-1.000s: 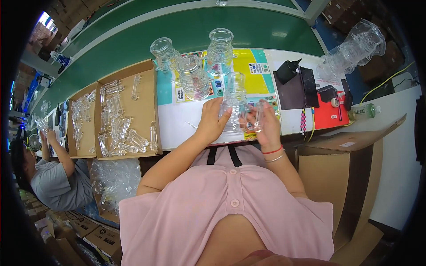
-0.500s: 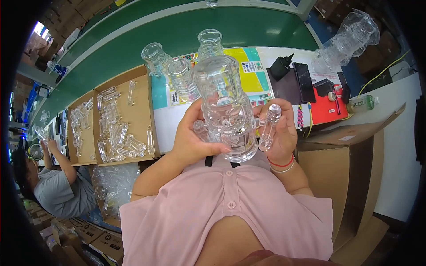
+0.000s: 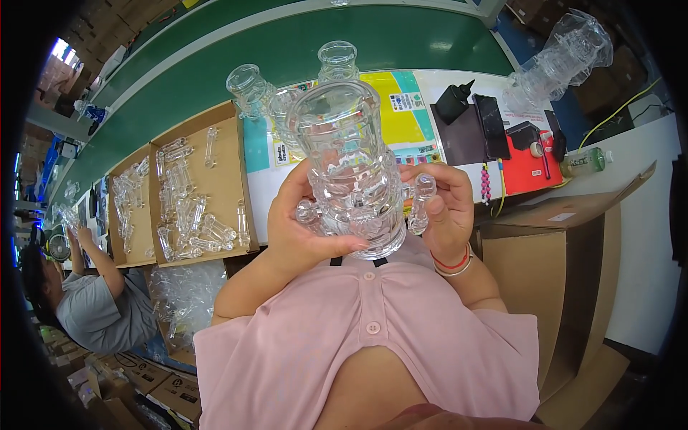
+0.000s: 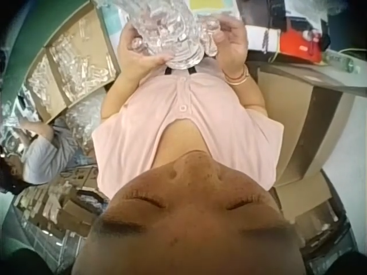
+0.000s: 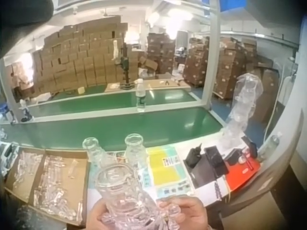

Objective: Assembling glassware components using a precision applicator and packaging them into boxes.

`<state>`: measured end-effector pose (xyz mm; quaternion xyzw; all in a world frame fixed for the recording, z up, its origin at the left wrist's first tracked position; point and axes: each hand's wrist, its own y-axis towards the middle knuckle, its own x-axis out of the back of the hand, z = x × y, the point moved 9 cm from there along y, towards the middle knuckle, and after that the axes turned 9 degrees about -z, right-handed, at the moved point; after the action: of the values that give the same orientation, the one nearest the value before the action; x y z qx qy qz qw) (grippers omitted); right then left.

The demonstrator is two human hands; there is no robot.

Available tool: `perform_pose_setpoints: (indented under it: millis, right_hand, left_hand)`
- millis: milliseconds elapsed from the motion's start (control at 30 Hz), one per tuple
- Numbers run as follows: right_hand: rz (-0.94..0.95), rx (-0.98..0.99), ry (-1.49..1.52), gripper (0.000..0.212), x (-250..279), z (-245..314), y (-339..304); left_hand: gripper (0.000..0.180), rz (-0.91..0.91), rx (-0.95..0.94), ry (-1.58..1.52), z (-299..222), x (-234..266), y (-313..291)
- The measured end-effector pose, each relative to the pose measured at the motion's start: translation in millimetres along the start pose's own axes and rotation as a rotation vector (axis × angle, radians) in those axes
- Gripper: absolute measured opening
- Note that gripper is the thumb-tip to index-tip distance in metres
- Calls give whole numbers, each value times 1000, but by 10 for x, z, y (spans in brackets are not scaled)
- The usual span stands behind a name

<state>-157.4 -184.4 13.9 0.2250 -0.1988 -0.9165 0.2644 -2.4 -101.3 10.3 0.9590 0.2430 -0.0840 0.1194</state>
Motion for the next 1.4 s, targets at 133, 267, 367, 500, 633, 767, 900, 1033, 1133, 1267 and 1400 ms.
perform_pose_setpoints:
  millis: [133,267,367,500,633,767,900,1033,1133,1267,1400]
  right_hand:
    - [-13,19,-42,34,-8,-1,2]
    - [48,118,-107,36,-123,6,1]
    - [110,132,-111,34,-182,-25,-4]
    - [389,329,-471,43,-331,155,176]
    - [122,-101,102,68,-476,53,544]
    - [406,-211,71,71,-970,48,418]
    - [806,205,-104,54,-1103,460,-20]
    - [776,162,92,48,-1066,583,-325]
    - [717,134,55,47,-1040,507,-328]
    - [782,53,-237,42,-1037,119,-203]
    - [219,-825,89,45,-1061,-495,227]
  left_hand:
    - [98,25,-42,61,-5,24,15]
    - [99,-8,41,-12,42,105,19]
    - [96,-13,30,33,81,235,19]
    - [96,-6,112,-46,34,287,-17]
    - [97,122,-12,25,-189,258,-66]
    - [87,183,-21,4,-295,256,-191]
    - [73,419,-401,123,-409,69,-617]
    - [66,387,-590,257,-662,-49,-889]
    - [61,414,-604,210,-637,-29,-949]
    - [69,350,-454,257,-520,143,-717]
    - [85,123,206,85,-177,366,-298]
